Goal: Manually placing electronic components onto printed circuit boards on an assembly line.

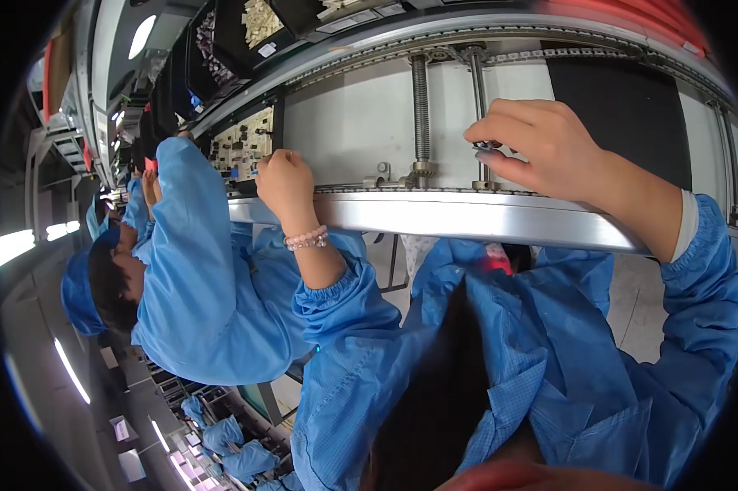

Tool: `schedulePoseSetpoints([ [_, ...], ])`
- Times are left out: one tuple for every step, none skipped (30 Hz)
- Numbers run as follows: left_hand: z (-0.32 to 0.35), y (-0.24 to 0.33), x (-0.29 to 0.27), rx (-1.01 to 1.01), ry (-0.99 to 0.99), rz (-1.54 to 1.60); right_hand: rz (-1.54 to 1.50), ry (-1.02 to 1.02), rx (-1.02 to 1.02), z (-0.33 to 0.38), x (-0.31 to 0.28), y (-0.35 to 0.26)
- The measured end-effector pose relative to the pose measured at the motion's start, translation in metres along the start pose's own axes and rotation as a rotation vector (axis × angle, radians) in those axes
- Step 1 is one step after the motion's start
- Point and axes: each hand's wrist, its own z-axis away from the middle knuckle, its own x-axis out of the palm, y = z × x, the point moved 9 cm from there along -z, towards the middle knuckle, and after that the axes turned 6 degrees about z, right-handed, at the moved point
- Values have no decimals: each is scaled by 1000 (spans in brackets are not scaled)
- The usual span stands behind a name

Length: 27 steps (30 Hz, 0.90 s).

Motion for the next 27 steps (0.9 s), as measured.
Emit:
schedulePoseSetpoints([
  [1,2,0,-20,-2,-11,-1,6,-2,2,-2,-1],
  [2,3,1,-41,-4,-24,-3,11,-5,4,-4,-2],
  [4,6,2,-37,-6,-20,1,11,-1,6,-5,-2],
  [6,10,2,-13,-4,-14,3,3,2,7,-5,-2],
  [10,11,1,6,1,-11,1,-6,0,9,-4,-4],
  [14,13,0,6,1,-7,4,-7,-1,11,-4,-5],
  [19,19,-4,45,24,-16,-2,-14,7,12,-2,-5],
  [24,26,-7,84,47,-23,-6,-21,15,13,0,-6],
  [30,28,-12,77,50,-24,-8,-23,7,12,0,-8],
  [37,37,-19,136,69,22,-13,-22,6,11,1,-9],
  [44,46,-26,194,89,68,-18,-22,3,10,2,-11],
  [49,50,-33,187,93,70,-17,-25,-5,8,3,-13],
  [51,66,-33,247,57,187,0,-24,13,9,4,-11],
  [54,81,-35,305,20,304,16,-24,29,10,5,-8],
  [62,93,-47,382,59,369,17,-25,24,9,6,-10],
  [67,99,-52,378,62,371,17,-22,22,7,6,-12],
  [73,109,-55,429,17,411,16,-18,20,6,6,-13],
  [80,121,-57,483,-30,452,19,-20,18,6,6,-13],
  [87,130,-60,523,-57,481,16,-25,23,7,5,-12],
  [85,132,-65,523,-54,484,12,-29,29,8,4,-12],
  [80,132,-69,489,-119,608,12,-26,29,8,3,-12],
  [76,127,-71,452,-182,732,11,-19,29,8,1,-13],
  [60,117,-74,455,-189,760,10,-11,30,8,-1,-13],
  [41,109,-81,414,-176,656,12,-9,32,8,-2,-13],
  [19,96,-86,479,-37,544,22,-9,29,8,-4,-14],
  [-3,71,-80,439,7,538,26,-12,16,6,-5,-16],
  [-25,57,-65,223,-112,533,32,-10,21,9,-7,-15],
])
